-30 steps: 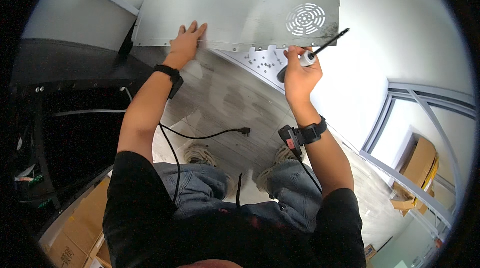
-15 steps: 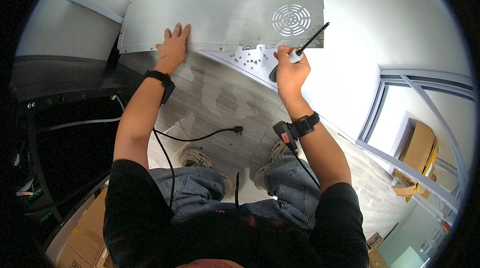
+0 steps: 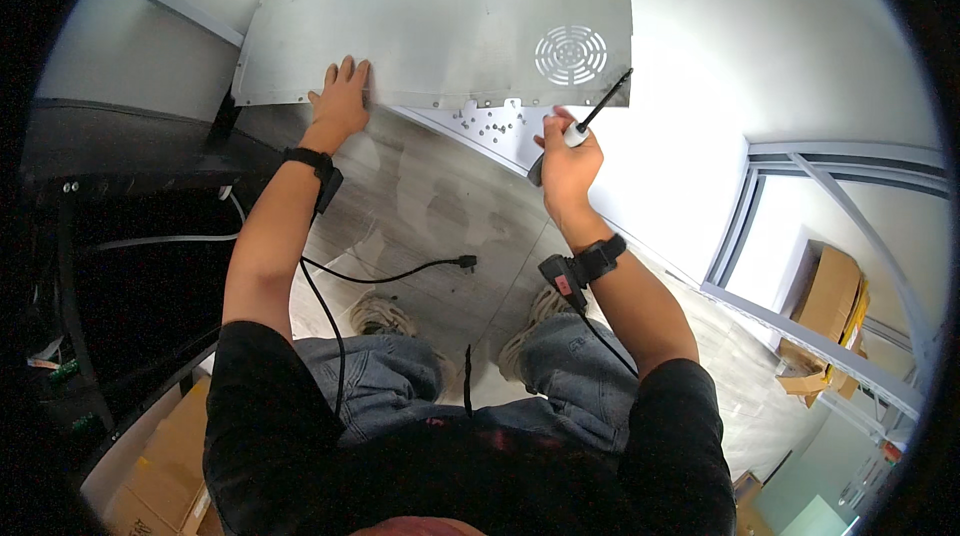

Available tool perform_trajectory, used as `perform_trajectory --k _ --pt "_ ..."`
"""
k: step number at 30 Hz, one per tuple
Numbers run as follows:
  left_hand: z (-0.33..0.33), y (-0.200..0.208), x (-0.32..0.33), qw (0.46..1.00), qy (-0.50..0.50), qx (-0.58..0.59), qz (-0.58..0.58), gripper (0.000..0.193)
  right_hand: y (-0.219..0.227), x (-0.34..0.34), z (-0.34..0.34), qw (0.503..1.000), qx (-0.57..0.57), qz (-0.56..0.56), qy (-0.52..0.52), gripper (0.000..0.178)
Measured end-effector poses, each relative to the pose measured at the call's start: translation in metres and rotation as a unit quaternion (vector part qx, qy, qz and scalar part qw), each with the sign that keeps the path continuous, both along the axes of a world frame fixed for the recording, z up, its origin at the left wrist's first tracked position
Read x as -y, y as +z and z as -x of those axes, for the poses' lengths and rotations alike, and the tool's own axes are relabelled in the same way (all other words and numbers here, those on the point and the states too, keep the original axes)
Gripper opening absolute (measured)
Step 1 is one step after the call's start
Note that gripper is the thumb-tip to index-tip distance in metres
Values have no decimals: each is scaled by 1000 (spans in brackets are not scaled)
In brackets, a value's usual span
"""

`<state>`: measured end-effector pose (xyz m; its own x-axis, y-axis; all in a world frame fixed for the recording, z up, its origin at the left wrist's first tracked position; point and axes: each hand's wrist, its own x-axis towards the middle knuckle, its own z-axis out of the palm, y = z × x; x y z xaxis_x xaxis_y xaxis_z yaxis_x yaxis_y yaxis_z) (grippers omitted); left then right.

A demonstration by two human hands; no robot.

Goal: The person uses a screwdriver to remove screws from the back panel of a large white electronic device. After removing the screws, the person detaches the panel and places it on a nearby table.

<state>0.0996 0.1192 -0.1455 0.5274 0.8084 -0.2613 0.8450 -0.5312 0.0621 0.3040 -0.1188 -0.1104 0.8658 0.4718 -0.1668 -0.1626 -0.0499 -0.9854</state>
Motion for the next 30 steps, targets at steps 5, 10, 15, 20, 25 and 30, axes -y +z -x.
perform_trajectory --k 5,10,15,20,25,30 --pt "2 6 0 1000 12 3 14 58 9 6 24 996 5 29 79 8" --pt "8 13 3 1000 4 0 11 56 27 -5 40 989 11 71 127 7" --pt "7 16 6 995 -24 101 -14 54 36 -12 49 982 67 48 172 11" --pt "-17 47 17 906 -53 398 131 28 59 -35 52 974 96 3 205 10" --pt "-34 139 43 775 30 526 348 19 130 -63 58 958 111 -39 260 8" --pt "-9 217 61 692 65 573 435 21 197 -81 79 948 120 -55 289 10"
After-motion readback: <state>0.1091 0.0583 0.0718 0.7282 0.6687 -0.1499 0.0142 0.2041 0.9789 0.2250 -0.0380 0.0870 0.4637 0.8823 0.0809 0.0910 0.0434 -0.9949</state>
